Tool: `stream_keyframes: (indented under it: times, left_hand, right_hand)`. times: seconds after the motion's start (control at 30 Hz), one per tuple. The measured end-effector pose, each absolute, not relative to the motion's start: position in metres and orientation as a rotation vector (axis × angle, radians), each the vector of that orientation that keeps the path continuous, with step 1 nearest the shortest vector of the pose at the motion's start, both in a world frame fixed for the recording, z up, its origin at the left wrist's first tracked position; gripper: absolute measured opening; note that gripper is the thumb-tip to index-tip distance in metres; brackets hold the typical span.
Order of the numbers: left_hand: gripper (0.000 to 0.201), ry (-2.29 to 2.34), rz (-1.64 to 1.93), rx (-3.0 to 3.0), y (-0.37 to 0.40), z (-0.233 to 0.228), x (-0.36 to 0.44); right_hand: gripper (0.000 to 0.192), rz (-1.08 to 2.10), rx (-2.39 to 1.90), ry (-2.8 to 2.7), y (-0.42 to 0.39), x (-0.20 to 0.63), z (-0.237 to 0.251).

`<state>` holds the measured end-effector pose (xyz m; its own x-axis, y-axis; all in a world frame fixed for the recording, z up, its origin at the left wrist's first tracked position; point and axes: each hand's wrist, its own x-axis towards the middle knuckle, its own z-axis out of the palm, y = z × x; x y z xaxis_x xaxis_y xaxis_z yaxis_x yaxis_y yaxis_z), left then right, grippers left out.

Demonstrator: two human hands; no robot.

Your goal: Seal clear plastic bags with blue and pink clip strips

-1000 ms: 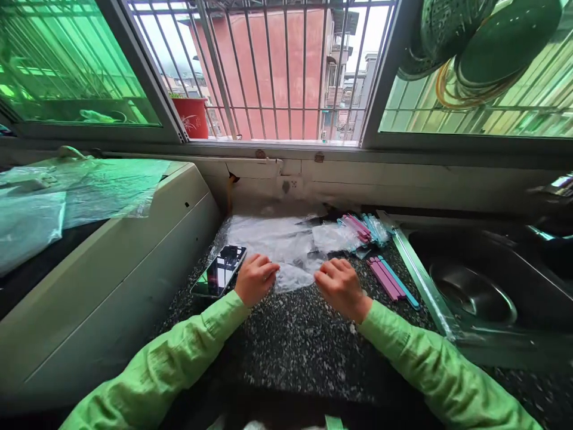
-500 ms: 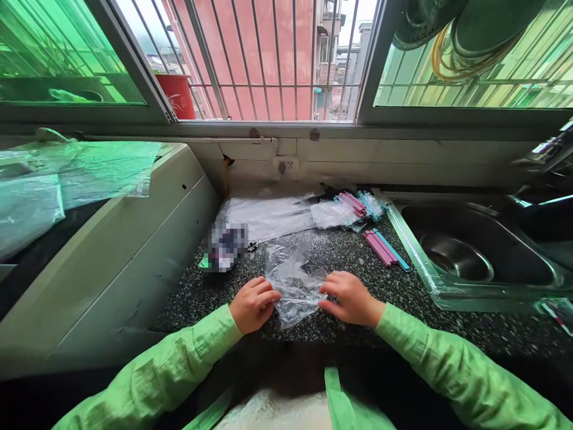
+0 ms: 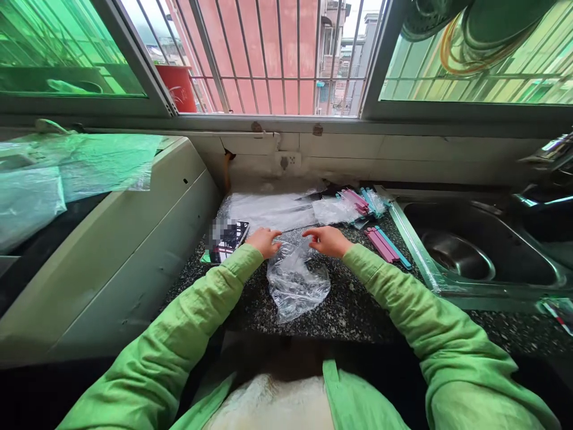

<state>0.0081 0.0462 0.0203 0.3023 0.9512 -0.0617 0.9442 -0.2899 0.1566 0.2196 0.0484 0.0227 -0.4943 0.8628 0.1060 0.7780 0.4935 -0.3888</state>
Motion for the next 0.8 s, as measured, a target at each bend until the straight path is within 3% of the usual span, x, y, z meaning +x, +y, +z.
stream_keyframes:
  times: [0.1, 0.23, 0.8]
  left_hand:
    - [0.03, 1.78, -0.039, 2.393, 0.051, 0.011, 0.011]
    - [0.019, 1.754, 0.045, 2.448, 0.05, 0.003, 0.005]
    - [0.006, 1.389, 1.163, 2.019, 0.057, 0.056, -0.005]
  right_hand:
    - [0.015, 0.357, -1.327, -2.447, 0.049, 0.218, 0.018]
    - [0.018, 0.263, -1.177, -2.296, 0.043, 0.236, 0.022]
    - [0.012, -0.018, -0.996, -1.876, 0.038, 0.26, 0.076]
